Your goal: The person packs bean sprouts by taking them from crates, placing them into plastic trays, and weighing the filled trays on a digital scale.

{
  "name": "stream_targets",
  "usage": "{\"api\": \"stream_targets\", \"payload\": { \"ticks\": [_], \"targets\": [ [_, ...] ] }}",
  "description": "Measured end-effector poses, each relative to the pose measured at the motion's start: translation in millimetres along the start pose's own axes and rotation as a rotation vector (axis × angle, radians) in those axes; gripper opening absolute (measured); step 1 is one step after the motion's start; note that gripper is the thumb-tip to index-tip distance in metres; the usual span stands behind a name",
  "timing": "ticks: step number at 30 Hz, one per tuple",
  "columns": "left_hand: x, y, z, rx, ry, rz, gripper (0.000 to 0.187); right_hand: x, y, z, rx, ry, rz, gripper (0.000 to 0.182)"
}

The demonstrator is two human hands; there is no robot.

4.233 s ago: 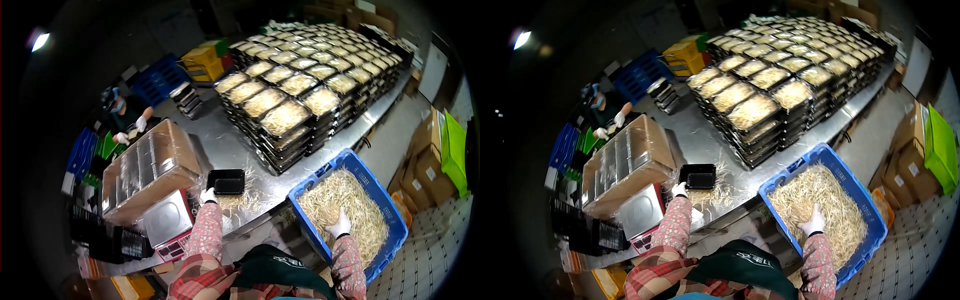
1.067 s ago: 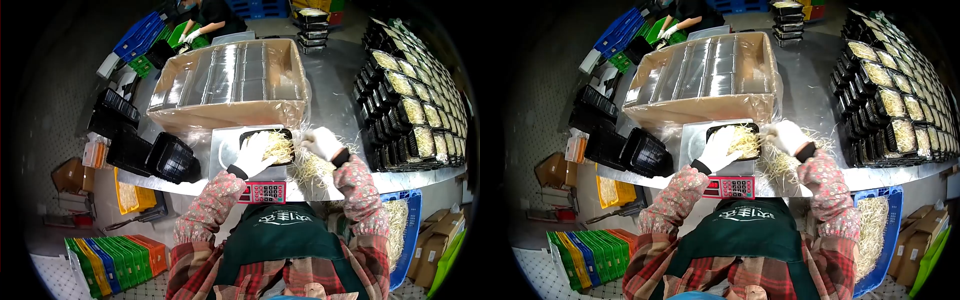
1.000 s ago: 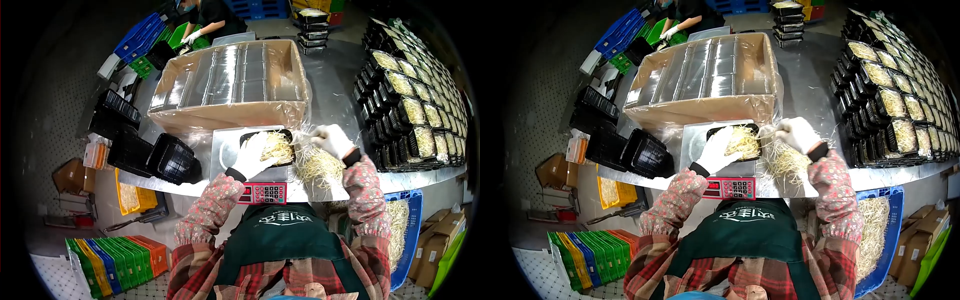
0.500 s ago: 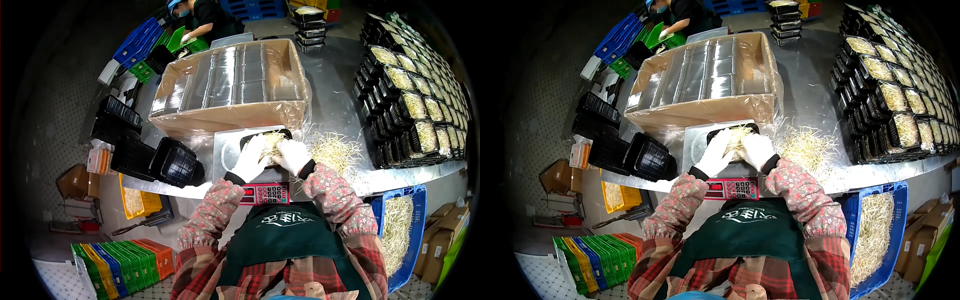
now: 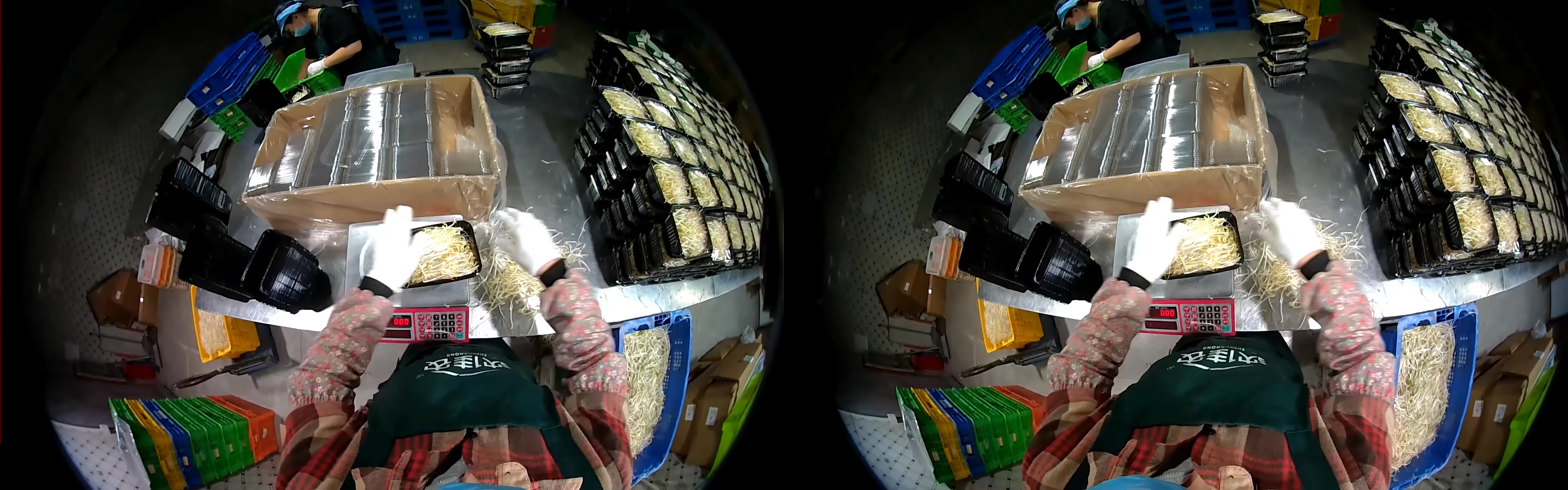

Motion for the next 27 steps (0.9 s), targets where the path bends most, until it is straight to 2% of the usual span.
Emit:
{"api": "stream_targets", "payload": {
  "ticks": [2,4,6,8,10,11,12,14,15,16,18,19,22,23,24,26,27],
  "targets": [
    [-22.3,1.9,40.8,-0.119,-0.243,-0.268,0.057,-16.2,-14.2,-56.8,0.273,-0.105,0.293,0.05],
    [-54.1,18.5,46.0,-0.204,-0.338,-0.197,0.056,-28.7,-22.4,-97.4,0.089,-0.485,-0.222,0.063],
    [-55.7,21.5,46.5,-0.203,-0.3,-0.205,0.059,-94.7,-16.8,-92.3,0.18,-0.127,0.074,0.072],
    [-44.4,12.2,50.4,-0.228,-0.254,-0.257,0.06,-91.6,-26.8,-94.3,0.137,-0.186,0.041,0.078],
    [-50.3,-3.7,41.7,-0.191,-0.332,-0.285,0.059,-91.0,-41.9,-90.6,-0.052,-0.292,-0.206,0.079],
    [-49.9,-7.0,42.1,-0.125,-0.329,-0.421,0.044,-77.2,-46.8,-92.9,-0.102,-0.323,-0.329,0.079],
    [-45.9,-8.4,44.6,-0.108,-0.271,-0.447,0.045,-93.8,-52.7,-82.3,-0.022,-0.297,-0.281,0.078],
    [-56.5,1.6,37.5,-0.134,-0.213,-0.3,0.046,-73.3,-59.0,-82.7,0.184,-0.298,-0.38,0.067],
    [-52.5,5.4,39.0,-0.179,-0.206,-0.27,0.049,-43.5,-62.3,-88.8,0.142,-0.209,-0.472,0.061],
    [-49.3,7.9,40.2,-0.154,-0.172,-0.327,0.053,-40.0,-75.3,-77.8,0.156,-0.162,-0.361,0.054],
    [-32.6,10.9,48.4,-0.185,-0.088,-0.25,0.061,6.2,-104.9,-63.6,0.263,-0.229,-0.104,0.041],
    [-26.1,10.9,50.3,-0.154,-0.046,-0.328,0.069,25.2,-125.2,-51.6,0.121,-0.231,-0.052,0.034],
    [-3.5,14.7,53.6,-0.101,0.113,-0.164,0.067,22.2,-193.5,15.7,0.023,-0.062,0.325,0.028],
    [8.8,15.9,55.4,-0.11,0.176,-0.102,0.064,15.7,-209.0,29.7,0.008,0.138,0.333,0.029],
    [18.5,19.3,54.7,-0.116,0.261,-0.04,0.058,0.8,-222.9,46.6,-0.054,0.245,0.242,0.032],
    [32.2,28.8,42.0,0.04,0.535,0.017,0.049,-20.4,-238.3,63.9,-0.171,0.401,-0.162,0.033],
    [45.9,33.3,35.1,0.038,0.496,0.105,0.042,-21.3,-242.6,67.3,-0.189,0.342,-0.157,0.034]
  ]
}}
Point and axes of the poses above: each hand's wrist, its own y-axis away from the middle knuckle, its own x-axis out of the back of the hand, z = x × y, the point moved 5 cm from there along -y, towards the middle knuckle, and after that the axes turned 10 degrees about -z, right-handed, at the moved point
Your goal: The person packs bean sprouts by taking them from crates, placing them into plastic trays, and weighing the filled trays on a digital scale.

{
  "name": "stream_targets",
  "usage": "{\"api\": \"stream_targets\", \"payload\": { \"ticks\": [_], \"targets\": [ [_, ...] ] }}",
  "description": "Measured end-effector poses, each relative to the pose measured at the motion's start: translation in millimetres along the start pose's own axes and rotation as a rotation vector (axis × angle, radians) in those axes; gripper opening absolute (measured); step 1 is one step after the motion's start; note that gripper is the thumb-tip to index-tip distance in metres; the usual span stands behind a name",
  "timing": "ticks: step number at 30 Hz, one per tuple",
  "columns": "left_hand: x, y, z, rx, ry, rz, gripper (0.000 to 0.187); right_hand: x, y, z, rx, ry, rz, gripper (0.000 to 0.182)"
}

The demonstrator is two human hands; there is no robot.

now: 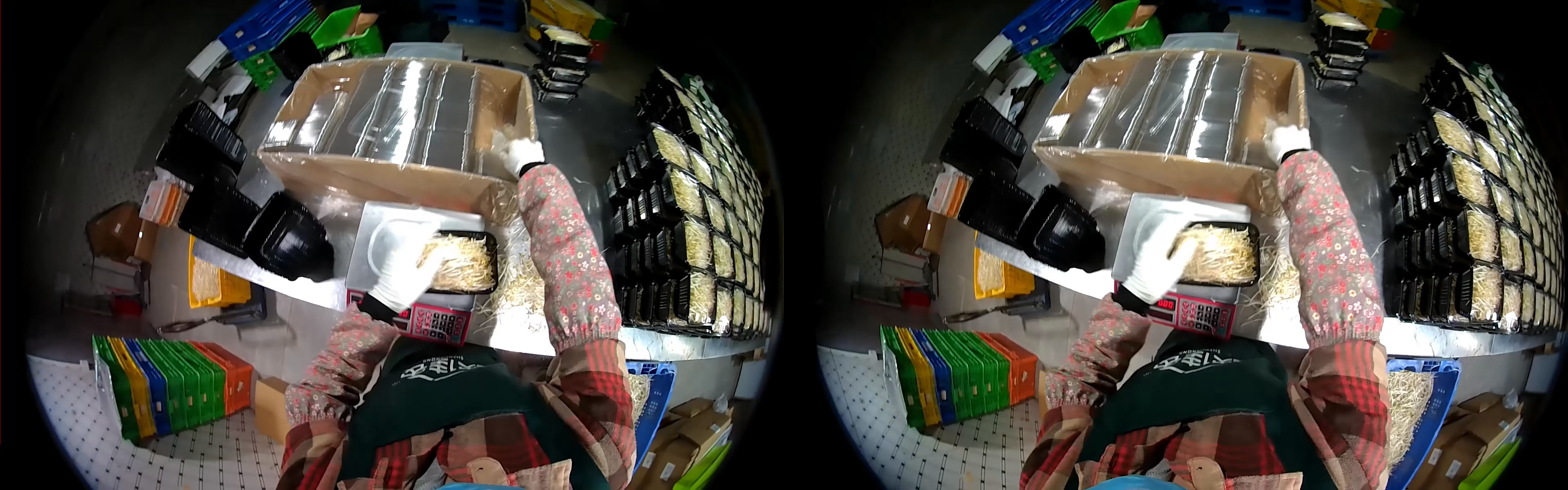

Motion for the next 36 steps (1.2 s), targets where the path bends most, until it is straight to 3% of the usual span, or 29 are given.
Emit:
{"api": "stream_targets", "payload": {
  "ticks": [1,3,5,7,9,11,14,17,19,20,21,23,24,25,27,29,31,33,34,36],
  "targets": [
    [18.6,2.1,5.9,-0.089,-0.078,0.086,0.039,3.0,-1.2,1.5,-0.014,-0.058,-0.006,0.034],
    [33.6,15.0,-25.6,0.068,0.262,0.167,0.035,10.8,3.0,13.6,-0.027,-0.197,0.139,0.025],
    [56.4,26.1,-38.3,0.269,0.575,0.314,0.032,29.5,16.7,22.2,0.099,-0.244,0.296,0.021],
    [79.9,26.9,-31.5,0.278,0.598,0.315,0.039,44.3,21.4,35.6,0.087,-0.461,0.28,0.022],
    [89.2,23.2,-26.6,0.33,0.774,0.247,0.047,70.1,36.3,42.2,0.252,-0.726,0.455,0.018],
    [88.5,16.0,-33.8,0.26,0.946,0.111,0.064,132.8,105.1,5.6,0.433,-0.496,0.763,0.011],
    [78.8,-2.6,14.6,0.136,1.063,0.09,0.072,175.2,193.1,-66.4,0.581,-0.215,0.897,0.012],
    [67.2,-22.3,53.1,0.171,1.064,0.064,0.062,154.4,241.7,-131.6,0.818,-0.076,0.795,0.026],
    [66.4,-24.3,41.9,0.094,1.084,0.152,0.035,146.4,258.5,-152.6,0.947,-0.089,0.658,0.032],
    [69.9,-21.3,39.0,0.103,0.944,0.202,0.031,152.0,265.7,-150.0,0.932,-0.128,0.629,0.029],
    [71.5,-18.6,35.6,0.105,0.808,0.247,0.028,158.9,269.1,-139.4,0.861,-0.099,0.699,0.037],
    [69.1,-9.6,28.7,0.103,0.775,0.033,0.023,184.1,279.3,-111.9,0.654,-0.199,0.726,0.049],
    [61.5,-3.8,30.4,0.166,0.738,-0.133,0.023,179.2,274.9,-97.3,0.619,-0.283,0.715,0.058],
    [52.5,4.1,33.8,0.229,0.693,-0.294,0.023,175.5,273.1,-89.7,0.72,-0.428,0.669,0.055],
    [38.1,15.5,34.7,0.234,0.611,-0.53,0.024,128.0,265.9,-79.0,0.704,-0.76,0.326,0.05],
    [19.6,30.8,8.6,0.394,0.654,-0.637,0.024,80.3,266.3,-62.8,0.439,-0.742,-0.067,0.039],
    [12.3,35.3,-9.2,0.402,0.665,-0.627,0.021,31.9,266.0,-56.3,0.416,-0.873,-0.098,0.028],
    [17.2,24.0,-21.1,0.345,0.366,-0.441,0.019,-1.0,253.1,-48.4,0.28,-1.008,-0.15,0.025],
    [13.4,11.5,-43.9,0.079,0.03,-0.327,0.019,-13.6,241.3,-42.7,0.301,-0.969,0.015,0.025],
    [10.2,-2.2,-63.9,0.267,0.132,-0.125,0.02,-26.5,217.6,-48.3,0.279,-0.765,0.126,0.027]
  ]
}}
Point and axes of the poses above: each hand's wrist, its own y-axis away from the middle knuckle, its own x-axis out of the back of the hand, z = x × y, the point moved 5 cm from there along -y, towards the middle knuckle, and after that the axes turned 10 degrees about -z, right-handed, at the moved point
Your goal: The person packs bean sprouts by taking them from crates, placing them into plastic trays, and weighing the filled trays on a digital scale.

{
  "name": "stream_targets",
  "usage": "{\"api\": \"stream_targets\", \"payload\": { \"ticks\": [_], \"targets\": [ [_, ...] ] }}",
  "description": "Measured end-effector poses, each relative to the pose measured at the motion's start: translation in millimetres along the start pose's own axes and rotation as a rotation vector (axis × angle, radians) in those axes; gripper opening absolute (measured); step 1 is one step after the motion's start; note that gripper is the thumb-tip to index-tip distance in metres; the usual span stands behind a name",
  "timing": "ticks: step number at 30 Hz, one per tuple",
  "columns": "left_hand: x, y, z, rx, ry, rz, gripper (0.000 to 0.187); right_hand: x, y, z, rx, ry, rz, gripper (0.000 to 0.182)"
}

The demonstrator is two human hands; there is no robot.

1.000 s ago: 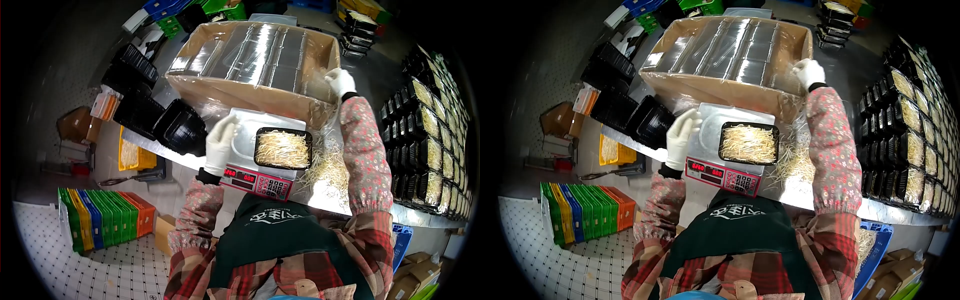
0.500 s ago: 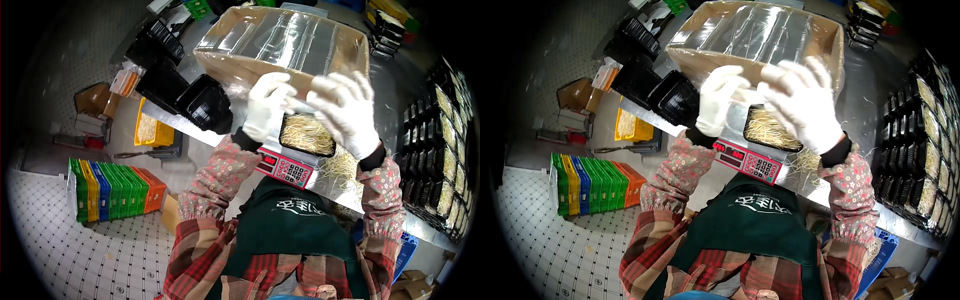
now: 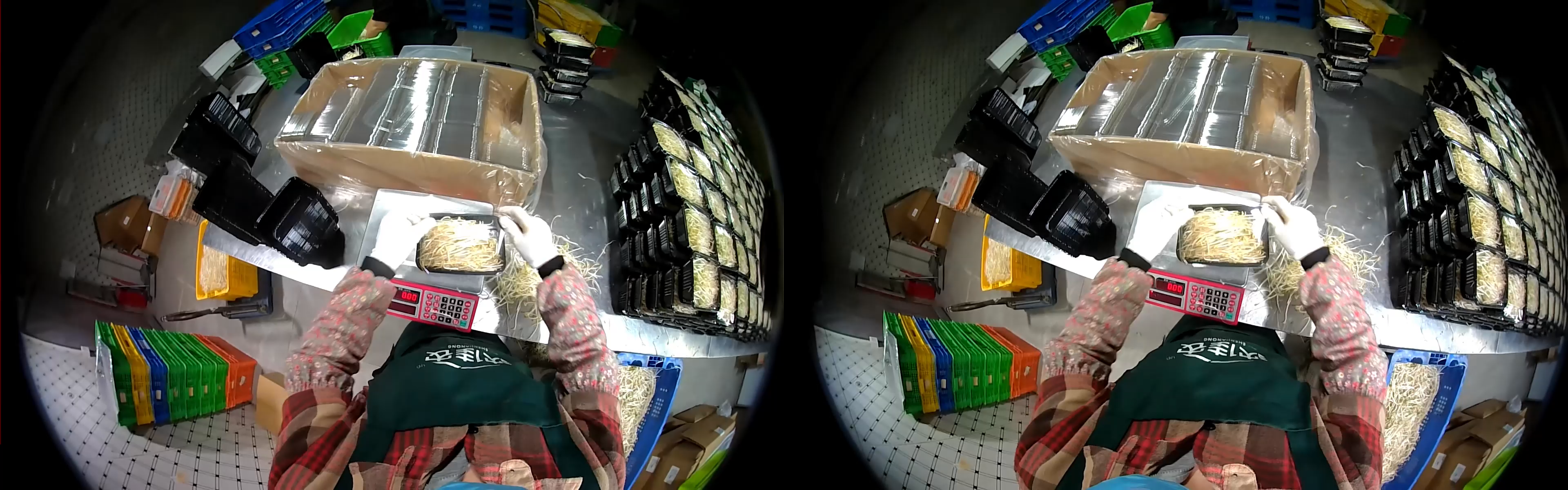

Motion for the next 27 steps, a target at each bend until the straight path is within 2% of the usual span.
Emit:
{"api": "stream_targets", "payload": {
  "ticks": [2,3,4,5,6,7,9,10,12,13,15,16,17,19,20,22,23,24,25,27],
  "targets": [
    [-10.8,-22.8,-59.5,0.099,-0.069,0.161,0.02,-20.1,-18.0,9.9,-0.034,0.181,-0.019,0.03],
    [-15.1,-31.0,-85.8,0.16,-0.117,0.215,0.019,-29.1,-23.5,17.1,-0.15,0.179,-0.074,0.031],
    [-20.6,-29.1,-97.2,0.077,-0.094,0.2,0.02,-32.3,-22.5,22.2,-0.137,0.084,-0.048,0.03],
    [-17.9,-20.5,-71.0,-0.005,-0.07,0.187,0.02,-32.4,-19.0,24.1,-0.122,-0.009,-0.023,0.029],
    [-17.0,-7.8,-49.0,0.004,-0.066,0.135,0.025,-34.9,-14.8,27.8,-0.12,-0.236,-0.037,0.026],
    [-27.3,-3.2,-59.1,0.102,0.305,0.162,0.027,-50.0,-15.4,49.7,-0.054,-0.405,0.032,0.023],
    [-31.6,1.5,-61.6,0.325,0.553,0.061,0.027,-73.1,-17.3,79.6,-0.148,-0.696,-0.062,0.02],
    [-31.3,-1.6,-70.8,0.326,0.56,0.062,0.027,-72.2,-17.5,76.9,-0.15,-0.692,-0.066,0.02],
    [-30.8,-10.9,-90.2,0.229,0.55,0.061,0.024,-69.3,-16.7,67.2,-0.186,-0.833,-0.026,0.013],
    [-31.2,-10.5,-83.9,0.227,0.551,0.06,0.024,-72.0,-18.9,70.0,-0.186,-0.831,-0.025,0.013],
    [-26.6,-12.8,-64.9,0.111,0.417,0.137,0.021,-79.4,-27.1,77.3,-0.218,-1.015,-0.009,0.008],
    [-27.0,-18.9,-75.7,0.096,0.403,0.165,0.02,-79.9,-33.4,74.9,-0.148,-0.96,0.059,0.007],
    [-28.4,-25.5,-92.9,0.092,0.409,0.188,0.019,-88.3,-40.6,81.9,-0.116,-1.049,0.077,0.006],
    [-33.5,-42.2,-140.6,0.123,0.484,0.231,0.017,-85.1,-46.6,73.1,-0.146,-1.059,0.088,0.006],
    [-30.3,-42.5,-140.2,0.121,0.484,0.229,0.017,-82.1,-48.7,68.7,-0.169,-1.015,0.057,0.012],
    [-19.3,-37.2,-130.8,-0.021,0.395,0.268,0.024,-57.7,-36.9,51.3,-0.253,-0.919,0.019,0.017],
    [-10.5,-13.5,-84.2,0.257,0.6,0.133,0.038,-50.0,-29.4,43.3,-0.336,-0.822,-0.022,0.023],
    [-7.5,4.5,-67.9,0.324,0.67,0.12,0.033,-53.0,-16.5,56.2,-0.409,-0.942,-0.151,0.031],
    [-9.6,22.4,-64.7,0.393,0.74,0.105,0.029,-45.5,-3.1,48.2,-0.403,-0.848,-0.207,0.032],
    [-25.1,56.2,-71.2,0.491,0.839,-0.105,0.033,-46.9,31.3,29.7,-0.479,-0.948,-0.458,0.027]
  ]
}}
Point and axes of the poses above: each hand's wrist, its own y-axis away from the middle knuckle, its own x-axis out of the back of the hand, z = x × y, the point moved 5 cm from there along -y, towards the middle knuckle, and after that the axes turned 10 degrees about -z, right-handed, at the moved point
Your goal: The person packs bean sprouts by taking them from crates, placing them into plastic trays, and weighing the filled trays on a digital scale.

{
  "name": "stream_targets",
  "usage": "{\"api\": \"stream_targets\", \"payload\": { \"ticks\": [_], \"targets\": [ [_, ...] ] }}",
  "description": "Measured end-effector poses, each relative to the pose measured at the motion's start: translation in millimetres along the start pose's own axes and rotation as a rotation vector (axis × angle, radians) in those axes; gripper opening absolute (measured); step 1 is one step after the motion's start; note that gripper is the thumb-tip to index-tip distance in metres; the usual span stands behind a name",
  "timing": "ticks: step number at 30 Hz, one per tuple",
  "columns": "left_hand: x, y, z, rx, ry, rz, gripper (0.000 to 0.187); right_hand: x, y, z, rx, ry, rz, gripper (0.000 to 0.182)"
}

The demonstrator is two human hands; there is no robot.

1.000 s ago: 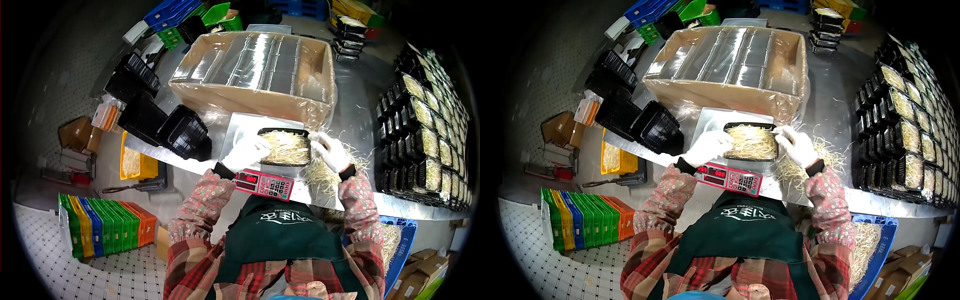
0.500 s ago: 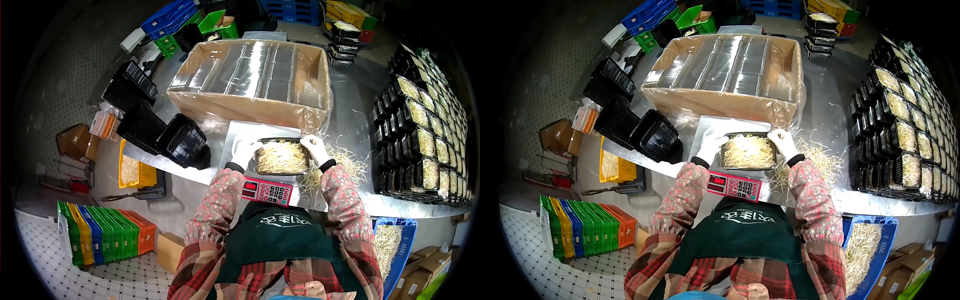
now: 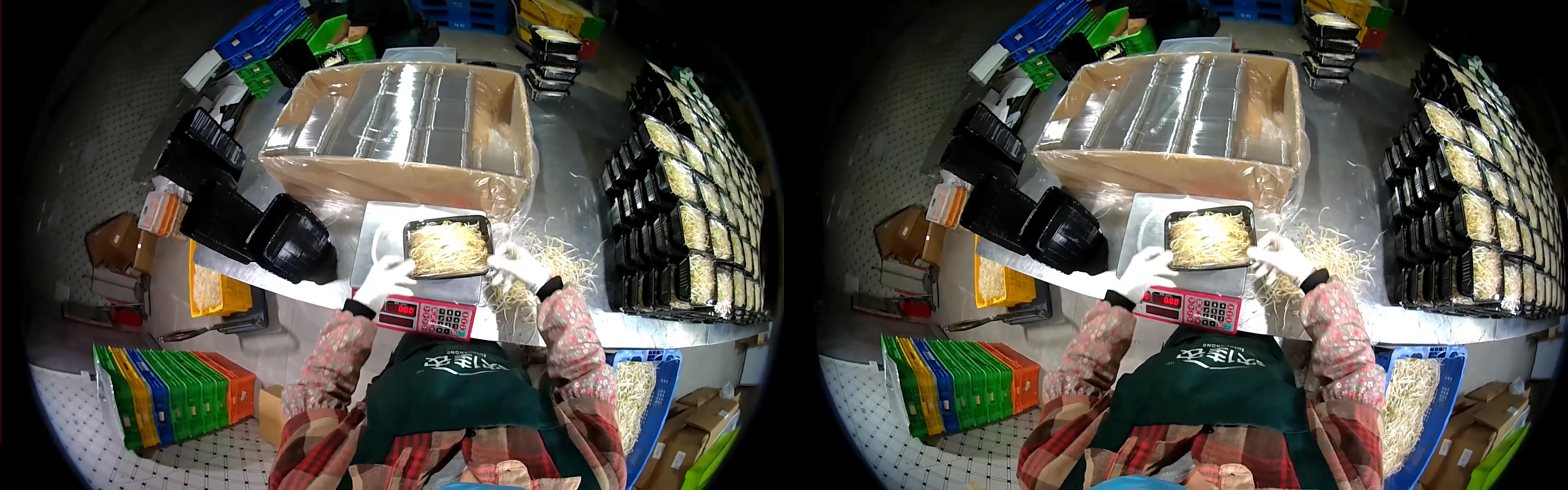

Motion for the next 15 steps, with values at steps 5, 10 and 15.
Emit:
{"api": "stream_targets", "payload": {
  "ticks": [5,10,15],
  "targets": [
    [-9.5,-2.9,-24.4,-0.117,0.366,-0.032,0.014,-14.9,-16.2,43.7,0.28,-0.488,0.044,0.015],
    [-11.2,-21.2,-13.0,-0.205,0.259,0.185,0.011,-16.5,-29.8,37.1,0.305,-0.523,0.203,0.018],
    [-13.5,-19.2,-14.7,-0.2,0.338,0.158,0.014,-14.8,-36.4,33.1,0.392,-0.477,0.208,0.019]
  ]
}}
Point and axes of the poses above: each hand's wrist, its own y-axis away from the middle knuckle, its own x-axis out of the back of the hand, z = x × y, the point moved 5 cm from there along -y, towards the middle knuckle, and after that the axes turned 10 degrees about -z, right-handed, at the moved point
